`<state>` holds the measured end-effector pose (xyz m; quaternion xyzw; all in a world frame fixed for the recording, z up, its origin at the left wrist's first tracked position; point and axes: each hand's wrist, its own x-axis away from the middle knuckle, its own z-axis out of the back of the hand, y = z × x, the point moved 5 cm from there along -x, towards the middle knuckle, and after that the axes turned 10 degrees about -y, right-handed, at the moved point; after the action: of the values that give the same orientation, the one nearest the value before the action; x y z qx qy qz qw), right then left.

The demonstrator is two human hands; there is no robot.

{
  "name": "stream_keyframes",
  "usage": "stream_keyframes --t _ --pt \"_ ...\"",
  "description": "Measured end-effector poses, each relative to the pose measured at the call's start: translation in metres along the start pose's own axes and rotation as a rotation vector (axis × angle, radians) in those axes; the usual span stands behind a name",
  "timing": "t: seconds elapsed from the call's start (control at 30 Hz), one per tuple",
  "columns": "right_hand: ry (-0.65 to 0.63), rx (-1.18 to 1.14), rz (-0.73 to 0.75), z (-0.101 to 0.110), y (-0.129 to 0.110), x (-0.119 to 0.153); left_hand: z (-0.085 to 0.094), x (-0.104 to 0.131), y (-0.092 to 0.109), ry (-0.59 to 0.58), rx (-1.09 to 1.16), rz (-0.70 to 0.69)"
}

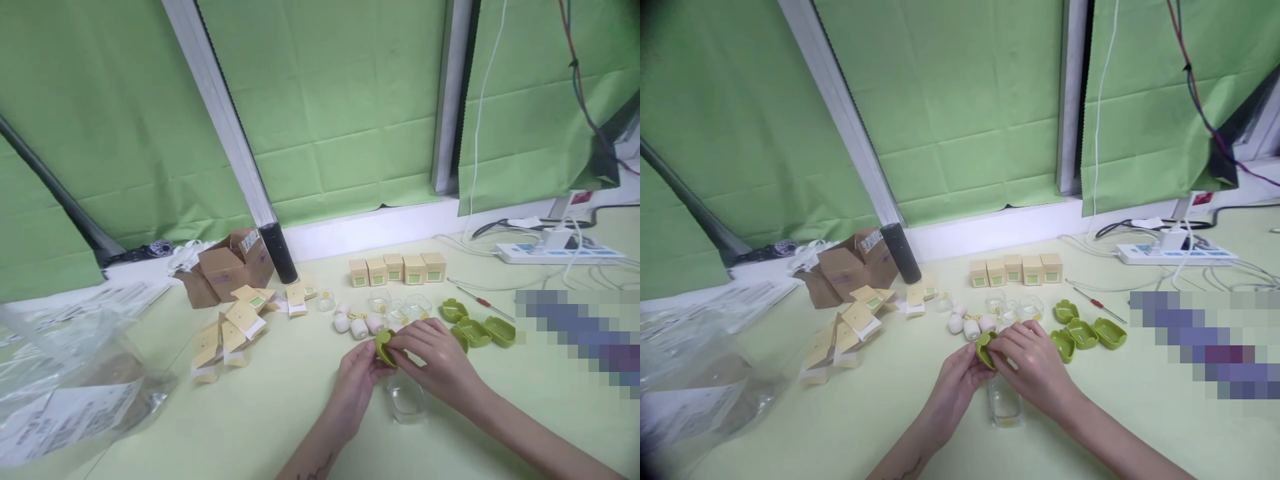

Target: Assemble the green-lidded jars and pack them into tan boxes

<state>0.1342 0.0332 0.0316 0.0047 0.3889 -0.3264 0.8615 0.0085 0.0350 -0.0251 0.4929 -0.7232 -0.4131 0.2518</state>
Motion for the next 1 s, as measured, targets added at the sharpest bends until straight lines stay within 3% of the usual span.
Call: stream_keyframes --t 0.27,0.4,0.6,0.77,0.9,1.0 --pt "-0.126 -0.016 -0.038 -0.011 0.001 0.004 0.0 0.003 0.002 0.012 -0.086 0.011" --pt "-0.151 -0.147 -0.151 -0.008 0.005 0.002 0.003 0.001 0.007 0.014 -0.098 0.037" --pt "-0.259 -0.347 -0.308 -0.008 0.011 0.004 0.012 -0.002 0.008 0.071 -0.328 0.071" --pt "-0.176 -0.53 -0.475 -0.002 0.015 0.009 0.007 -0.001 0.014 0.075 -0.341 -0.007" --pt "-0.281 -0.551 -0.39 -0.007 0.004 0.008 0.005 0.0 0.019 0.044 -0.33 -0.087" --pt "-0.217 -0.529 -0.348 -0.003 0.001 0.008 0.007 0.0 0.019 0.053 -0.319 -0.107"
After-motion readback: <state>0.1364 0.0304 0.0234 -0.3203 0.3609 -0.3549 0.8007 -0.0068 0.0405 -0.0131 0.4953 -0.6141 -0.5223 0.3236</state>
